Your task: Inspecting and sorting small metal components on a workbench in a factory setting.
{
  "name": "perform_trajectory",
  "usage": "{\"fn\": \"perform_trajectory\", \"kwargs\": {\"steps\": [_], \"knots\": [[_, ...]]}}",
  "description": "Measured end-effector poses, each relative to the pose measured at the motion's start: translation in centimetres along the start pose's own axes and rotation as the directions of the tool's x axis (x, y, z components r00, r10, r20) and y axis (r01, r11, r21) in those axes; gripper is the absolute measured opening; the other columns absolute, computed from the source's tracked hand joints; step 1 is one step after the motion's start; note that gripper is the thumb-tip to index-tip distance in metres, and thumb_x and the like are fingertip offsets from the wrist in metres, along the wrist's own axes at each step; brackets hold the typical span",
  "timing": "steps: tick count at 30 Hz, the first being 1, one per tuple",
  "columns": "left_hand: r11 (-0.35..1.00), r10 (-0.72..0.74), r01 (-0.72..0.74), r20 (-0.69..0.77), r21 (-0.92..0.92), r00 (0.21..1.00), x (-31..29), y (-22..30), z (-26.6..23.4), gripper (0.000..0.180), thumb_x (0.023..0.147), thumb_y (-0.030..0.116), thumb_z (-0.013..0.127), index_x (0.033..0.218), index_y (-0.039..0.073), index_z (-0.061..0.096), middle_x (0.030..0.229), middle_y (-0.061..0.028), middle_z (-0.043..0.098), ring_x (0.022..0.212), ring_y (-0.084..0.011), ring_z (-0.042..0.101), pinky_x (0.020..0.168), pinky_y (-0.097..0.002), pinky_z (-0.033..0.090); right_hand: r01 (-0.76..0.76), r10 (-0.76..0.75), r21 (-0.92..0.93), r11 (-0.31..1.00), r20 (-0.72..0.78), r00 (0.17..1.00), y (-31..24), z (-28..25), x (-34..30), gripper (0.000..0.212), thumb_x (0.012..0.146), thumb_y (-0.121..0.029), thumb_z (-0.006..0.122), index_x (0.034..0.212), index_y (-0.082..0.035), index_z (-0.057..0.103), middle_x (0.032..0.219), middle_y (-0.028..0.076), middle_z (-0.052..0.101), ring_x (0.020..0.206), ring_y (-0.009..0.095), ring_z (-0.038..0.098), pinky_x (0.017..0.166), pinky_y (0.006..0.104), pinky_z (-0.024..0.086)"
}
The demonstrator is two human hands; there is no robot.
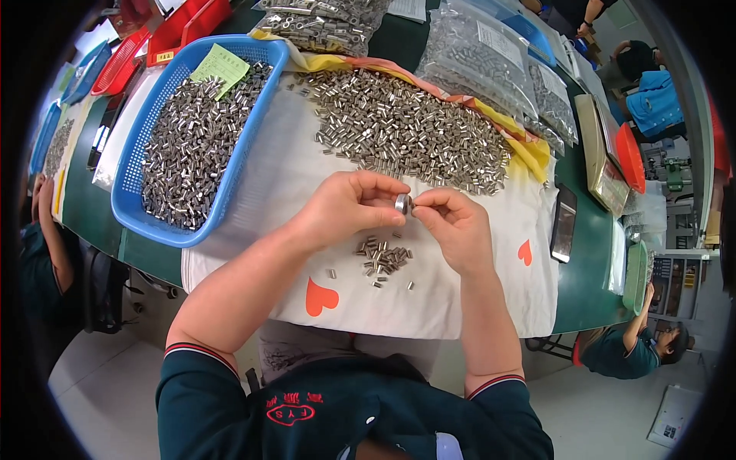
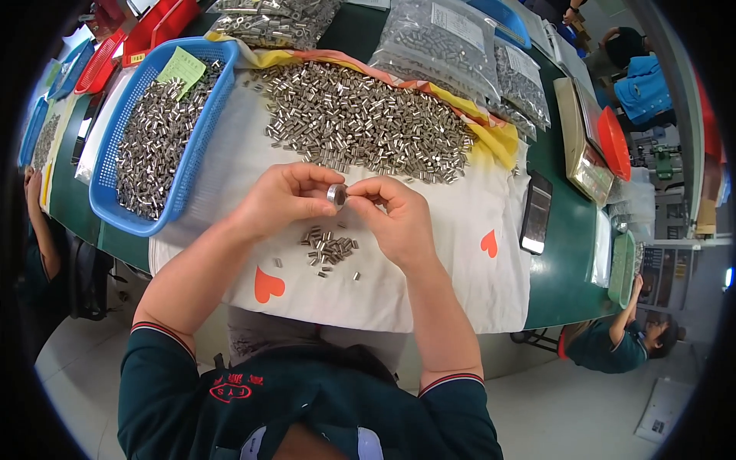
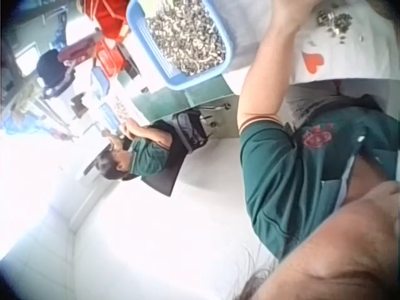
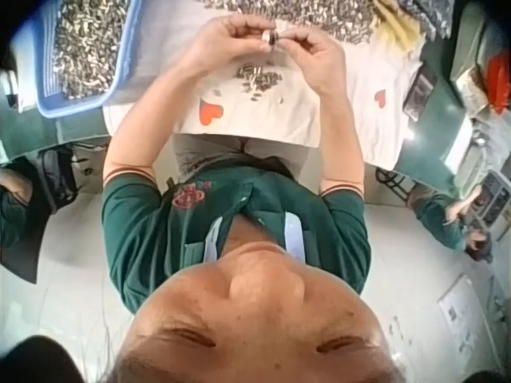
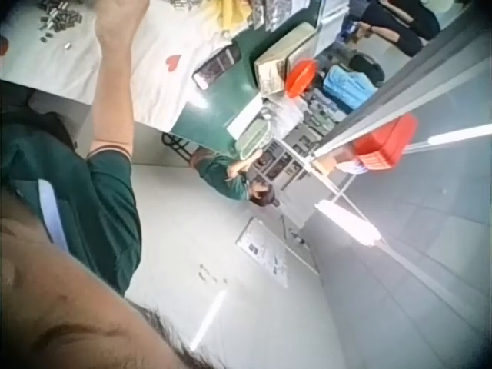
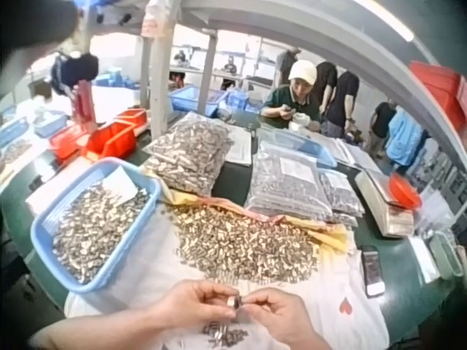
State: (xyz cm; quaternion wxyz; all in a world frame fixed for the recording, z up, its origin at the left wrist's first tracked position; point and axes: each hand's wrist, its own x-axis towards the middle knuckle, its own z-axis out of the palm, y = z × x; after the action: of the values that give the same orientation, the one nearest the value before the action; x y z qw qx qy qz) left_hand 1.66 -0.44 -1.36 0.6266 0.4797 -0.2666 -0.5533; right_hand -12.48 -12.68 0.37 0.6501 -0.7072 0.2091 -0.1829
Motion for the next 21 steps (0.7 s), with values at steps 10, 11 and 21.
{"fn": "perform_trajectory", "kwargs": {"steps": [10, 11, 21], "knots": [[0.993, -0.014, 0.014, -0.001, 0.121, 1.0, -0.2, 0.1, 0.2, 0.034, 0.073, 0.0, 0.065, 0.105, -0.004, 0.055, 0.082, -0.0062, 0.061, 0.075, -0.0091, 0.058, 0.068, -0.0217, 0.048, 0.243, -0.249, -0.522, 0.817, 0.06, 0.967, -1.5, 0.8, -0.8, 0.01, 0.07, 0.001, 0.06, 0.079, -0.002, 0.059, 0.074, 0.008, 0.059, 0.066, 0.019, 0.056, 0.057, 0.027, 0.045], [0.992, -0.014, 0.014, -0.005, 0.124, 1.0, -0.2, 0.0, 0.2, 0.034, 0.072, 0.0, 0.065, 0.104, -0.004, 0.055, 0.082, -0.0061, 0.062, 0.075, -0.0089, 0.058, 0.068, -0.0216, 0.048, 0.287, -0.299, -0.6, 0.747, 0.081, 0.951, -1.6, 1.0, -0.8, 0.01, 0.069, 0.001, 0.06, 0.079, -0.002, 0.058, 0.074, 0.009, 0.059, 0.066, 0.022, 0.057, 0.057, 0.0284, 0.045], [0.985, -0.016, 0.009, 0.034, 0.172, 0.999, -0.3, -0.2, 0.7, 0.03, 0.073, -0.001, 0.065, 0.101, -0.002, 0.058, 0.085, -0.0059, 0.061, 0.078, -0.0092, 0.058, 0.07, -0.0216, 0.048, 0.187, -0.143, -0.481, 0.857, 0.127, 0.982, -2.0, -0.2, -1.1, 0.011, 0.07, -0.002, 0.062, 0.081, -0.001, 0.057, 0.073, 0.007, 0.06, 0.065, 0.018, 0.058, 0.057, 0.0272, 0.045]]}}
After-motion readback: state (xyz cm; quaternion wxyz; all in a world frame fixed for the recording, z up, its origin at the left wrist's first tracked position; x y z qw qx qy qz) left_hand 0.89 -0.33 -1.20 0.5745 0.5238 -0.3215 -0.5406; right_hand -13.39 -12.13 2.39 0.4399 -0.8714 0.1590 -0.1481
